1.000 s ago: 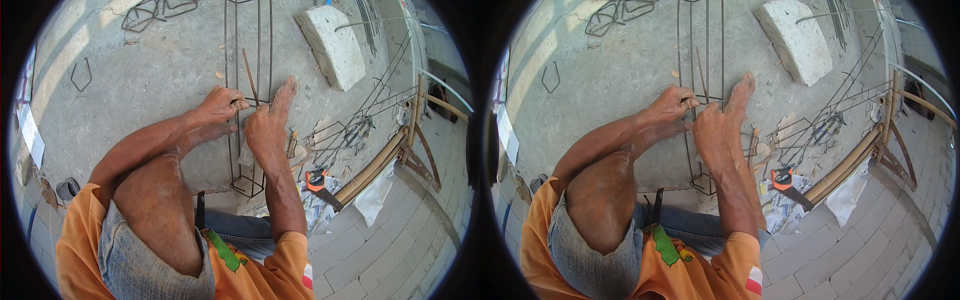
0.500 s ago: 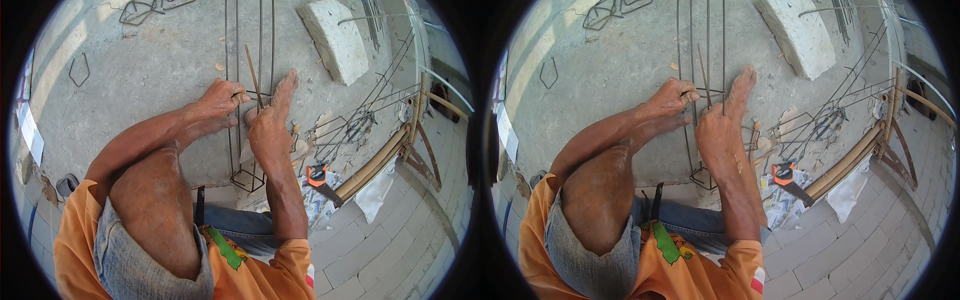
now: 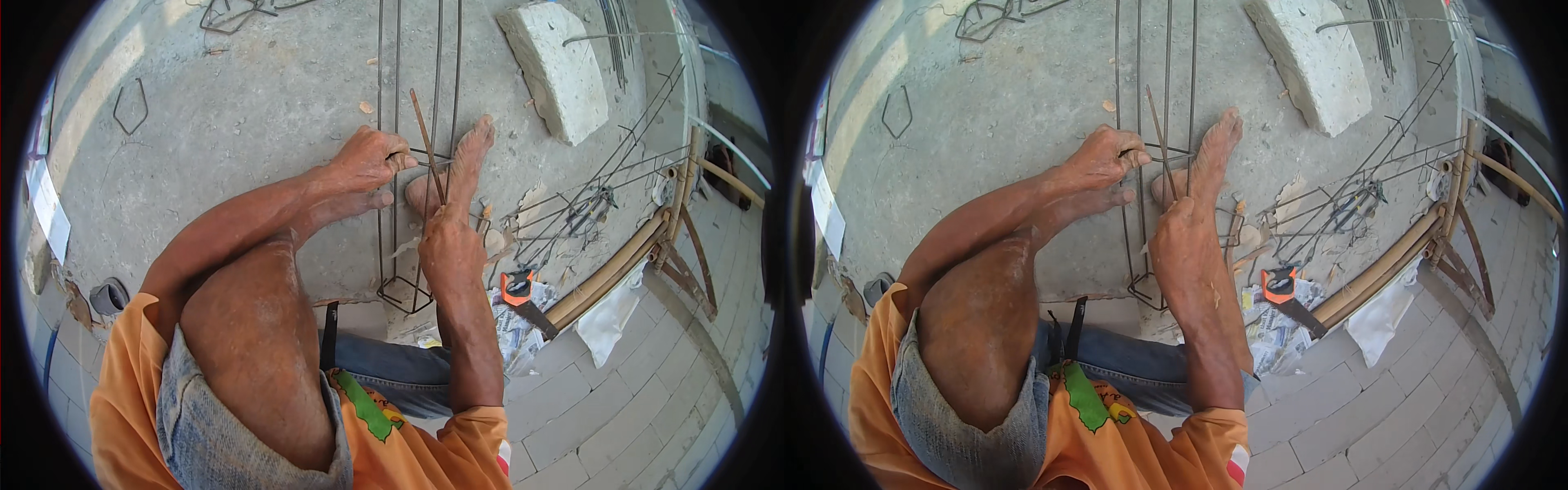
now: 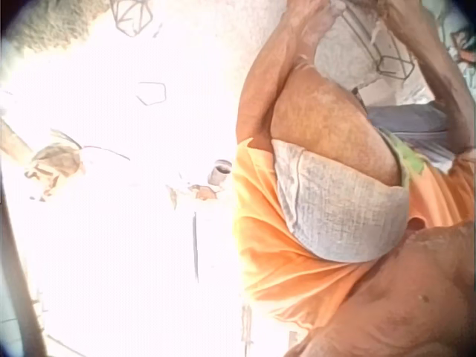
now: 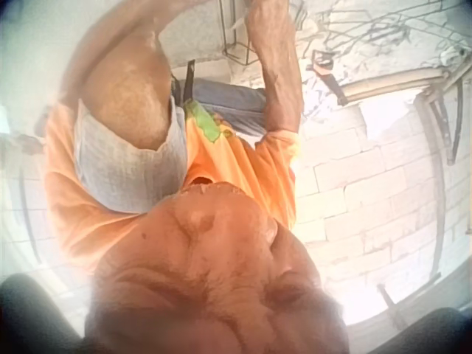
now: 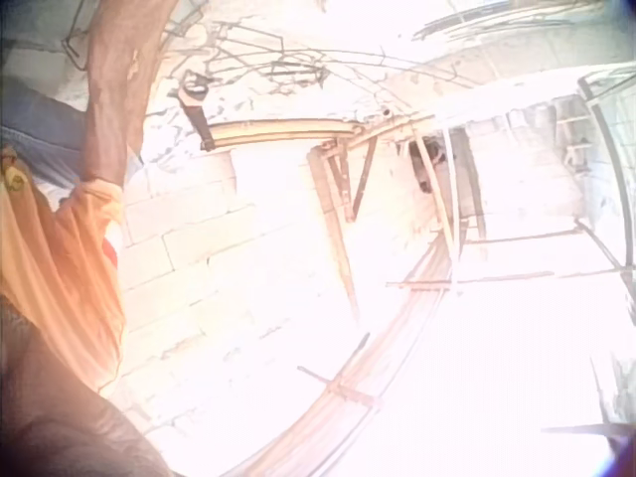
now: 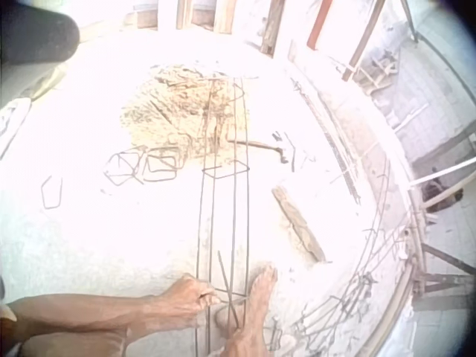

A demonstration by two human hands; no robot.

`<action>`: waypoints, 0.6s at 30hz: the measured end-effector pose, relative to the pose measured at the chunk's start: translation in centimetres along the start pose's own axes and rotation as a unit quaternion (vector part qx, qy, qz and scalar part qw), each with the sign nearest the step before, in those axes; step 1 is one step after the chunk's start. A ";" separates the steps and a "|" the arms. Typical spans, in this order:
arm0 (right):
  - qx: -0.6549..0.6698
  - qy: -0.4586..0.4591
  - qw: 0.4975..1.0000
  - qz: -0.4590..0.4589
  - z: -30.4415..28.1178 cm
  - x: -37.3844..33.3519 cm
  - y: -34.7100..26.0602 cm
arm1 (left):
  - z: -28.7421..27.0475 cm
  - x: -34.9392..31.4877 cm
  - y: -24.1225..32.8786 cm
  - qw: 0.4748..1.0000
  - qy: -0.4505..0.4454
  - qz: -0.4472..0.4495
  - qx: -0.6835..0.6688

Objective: The person assembles a rebar cage by positioning metal rods and securing them with wire ties.

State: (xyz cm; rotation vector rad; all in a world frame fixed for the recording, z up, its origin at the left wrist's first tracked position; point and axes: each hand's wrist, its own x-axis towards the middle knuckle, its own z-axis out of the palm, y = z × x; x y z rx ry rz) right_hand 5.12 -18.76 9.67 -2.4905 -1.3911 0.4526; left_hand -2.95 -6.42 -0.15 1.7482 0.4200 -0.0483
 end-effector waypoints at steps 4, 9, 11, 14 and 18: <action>-0.033 -0.015 0.999 0.019 -0.2 -0.1 0.2 | 0.4 0.3 -0.6 1.000 -0.012 0.001 0.000; 0.192 -0.034 0.974 0.111 -2.0 -1.8 0.4 | -0.3 -0.2 0.8 1.000 0.001 0.004 -0.001; 0.042 0.000 0.998 0.042 -0.2 -0.8 0.4 | -0.3 -0.1 0.9 1.000 -0.008 0.012 0.019; 0.040 0.019 0.999 0.016 -0.8 -1.2 0.3 | 0.7 -0.8 -0.1 0.999 0.015 0.034 0.010; 0.092 0.000 0.994 0.055 -1.4 -1.5 0.3 | 0.2 -0.3 0.3 0.999 0.026 0.019 -0.007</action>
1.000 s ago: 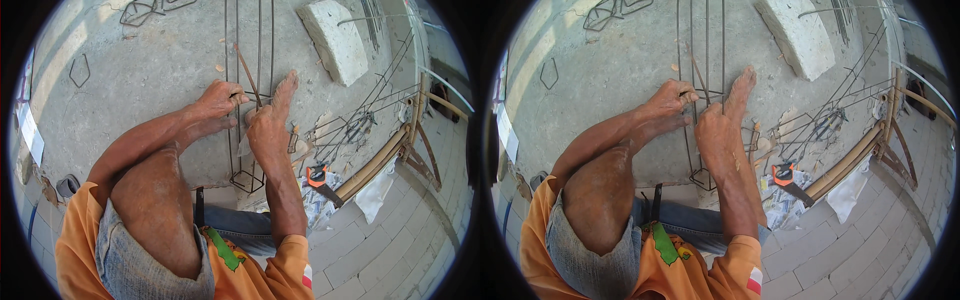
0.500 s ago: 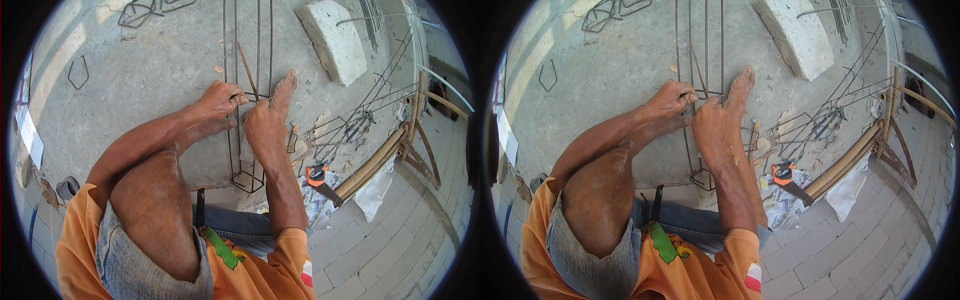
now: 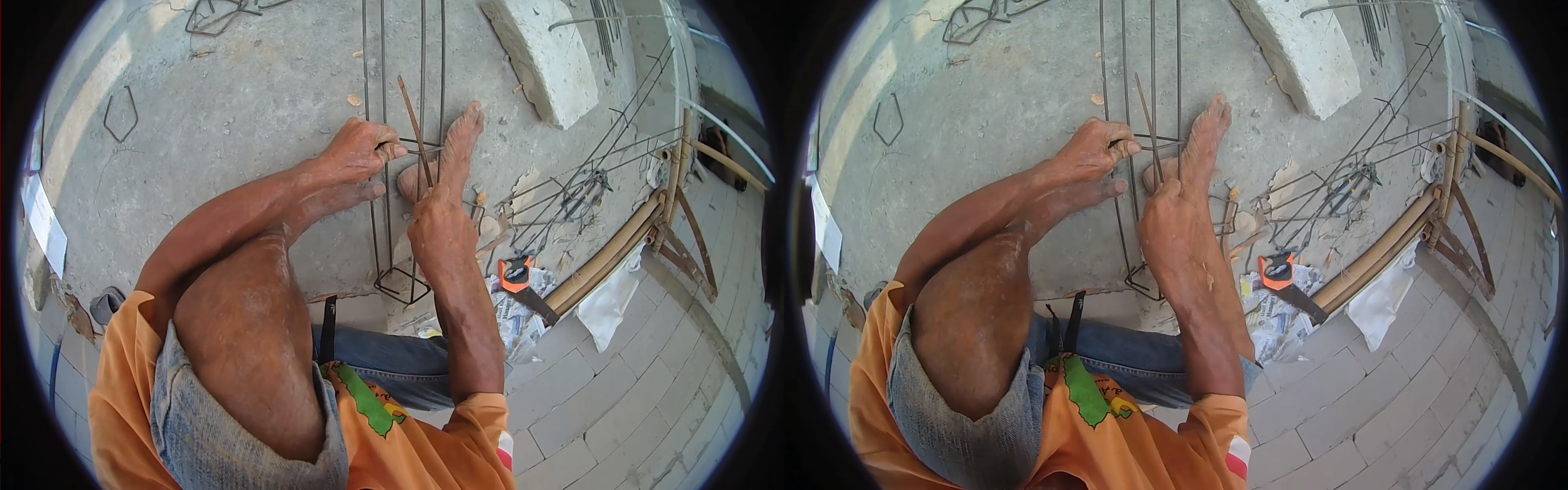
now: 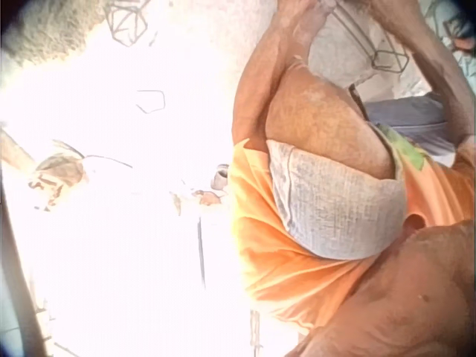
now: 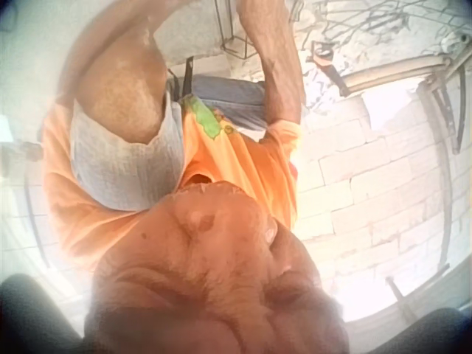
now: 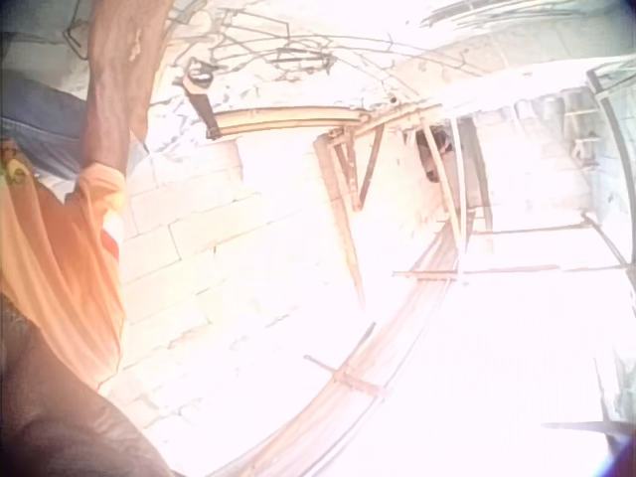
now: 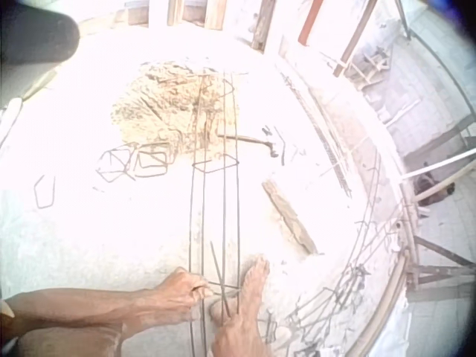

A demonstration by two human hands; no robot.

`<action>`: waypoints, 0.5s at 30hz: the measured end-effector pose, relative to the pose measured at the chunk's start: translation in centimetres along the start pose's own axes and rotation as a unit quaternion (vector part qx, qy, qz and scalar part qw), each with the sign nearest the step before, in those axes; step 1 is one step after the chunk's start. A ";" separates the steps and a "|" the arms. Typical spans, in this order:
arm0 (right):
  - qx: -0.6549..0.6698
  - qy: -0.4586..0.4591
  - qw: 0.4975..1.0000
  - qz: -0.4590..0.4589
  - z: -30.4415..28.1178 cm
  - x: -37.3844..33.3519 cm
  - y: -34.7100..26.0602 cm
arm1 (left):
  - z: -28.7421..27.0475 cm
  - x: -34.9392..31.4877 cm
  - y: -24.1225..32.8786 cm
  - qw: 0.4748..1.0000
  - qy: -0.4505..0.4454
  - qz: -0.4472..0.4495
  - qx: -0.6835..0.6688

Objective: The person assembles a rebar cage by positioning metal rods and securing them with wire ties.

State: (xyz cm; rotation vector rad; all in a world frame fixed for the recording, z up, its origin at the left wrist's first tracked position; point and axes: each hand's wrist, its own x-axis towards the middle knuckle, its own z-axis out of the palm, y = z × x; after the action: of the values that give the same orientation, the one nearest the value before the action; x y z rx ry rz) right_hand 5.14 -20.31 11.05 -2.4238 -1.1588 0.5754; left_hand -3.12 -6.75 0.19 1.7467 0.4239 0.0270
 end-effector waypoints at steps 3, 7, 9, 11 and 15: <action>-0.133 0.036 0.988 -0.070 1.9 0.9 0.9 | -0.1 0.3 0.0 1.000 -0.003 -0.003 0.006; 0.007 0.061 0.997 -0.049 3.0 0.5 3.0 | 0.5 0.7 -0.9 0.999 0.016 -0.008 -0.036; -0.109 0.039 0.992 -0.040 2.7 0.9 1.9 | 0.3 0.6 -1.1 1.000 -0.020 0.000 0.009; -0.166 0.026 0.985 -0.034 1.6 1.0 1.0 | 0.1 0.6 -0.9 0.997 -0.050 0.002 0.056; -0.052 0.005 0.998 -0.025 -0.3 -0.4 0.4 | -0.5 1.0 -0.4 0.998 -0.041 -0.041 0.010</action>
State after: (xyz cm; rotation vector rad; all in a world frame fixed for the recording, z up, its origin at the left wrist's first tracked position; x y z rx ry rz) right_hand 5.30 -20.90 11.13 -2.4724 -1.2710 0.4990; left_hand -2.43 -5.94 -0.28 1.7420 0.4371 -0.1081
